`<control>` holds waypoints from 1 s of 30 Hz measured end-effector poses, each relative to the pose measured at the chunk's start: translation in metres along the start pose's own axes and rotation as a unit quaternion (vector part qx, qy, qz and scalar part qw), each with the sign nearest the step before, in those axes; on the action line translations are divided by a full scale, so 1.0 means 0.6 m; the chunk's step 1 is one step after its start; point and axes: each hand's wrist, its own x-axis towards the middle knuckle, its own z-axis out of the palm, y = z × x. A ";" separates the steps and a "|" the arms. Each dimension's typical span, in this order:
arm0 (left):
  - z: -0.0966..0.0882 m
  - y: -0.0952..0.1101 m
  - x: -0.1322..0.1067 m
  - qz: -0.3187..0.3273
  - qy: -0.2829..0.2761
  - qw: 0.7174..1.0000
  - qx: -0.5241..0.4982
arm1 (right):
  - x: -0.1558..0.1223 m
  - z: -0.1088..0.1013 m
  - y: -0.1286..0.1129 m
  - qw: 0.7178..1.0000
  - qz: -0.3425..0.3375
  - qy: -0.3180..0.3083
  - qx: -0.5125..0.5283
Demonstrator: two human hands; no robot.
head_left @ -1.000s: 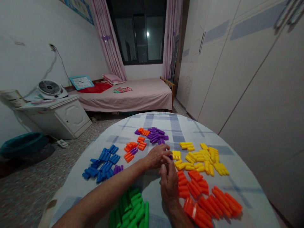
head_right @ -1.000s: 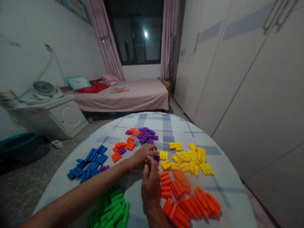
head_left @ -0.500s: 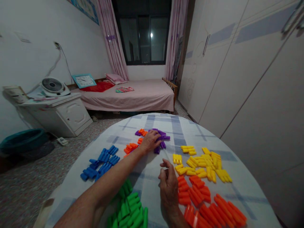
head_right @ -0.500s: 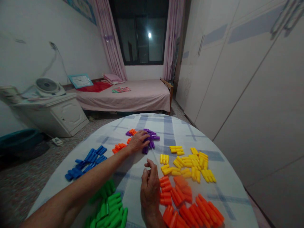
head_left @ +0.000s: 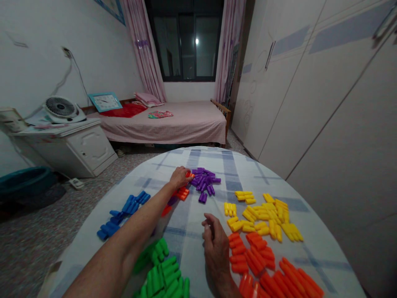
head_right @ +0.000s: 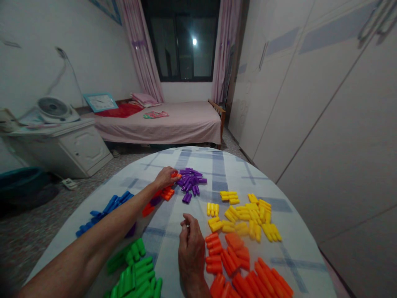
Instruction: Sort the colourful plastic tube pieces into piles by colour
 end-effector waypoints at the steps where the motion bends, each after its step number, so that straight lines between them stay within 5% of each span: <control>1: -0.004 -0.001 -0.005 0.010 -0.001 1.000 -0.001 | 0.000 0.000 0.000 1.000 0.002 -0.003 0.003; 10: -0.040 -0.027 -0.071 0.103 -0.059 0.985 -0.124 | 0.002 0.003 0.006 0.999 0.015 -0.023 0.032; 13: -0.048 -0.029 -0.094 0.083 -0.079 0.965 -0.237 | 0.003 0.000 0.002 0.999 0.022 -0.032 0.029; 16: -0.053 -0.035 -0.106 0.050 -0.041 0.958 -0.281 | 0.002 -0.003 0.000 0.999 0.027 -0.036 0.027; 20: -0.052 -0.055 -0.094 -0.064 0.049 0.985 -0.152 | 0.001 -0.002 0.002 0.998 0.033 -0.040 0.030; 23: -0.043 -0.062 -0.069 -0.145 0.006 0.985 -0.096 | 0.002 0.001 0.005 0.998 0.035 -0.039 0.030; 30: -0.036 -0.018 -0.035 -0.069 -0.036 0.984 -0.160 | 0.002 0.001 0.011 0.998 0.037 -0.056 0.019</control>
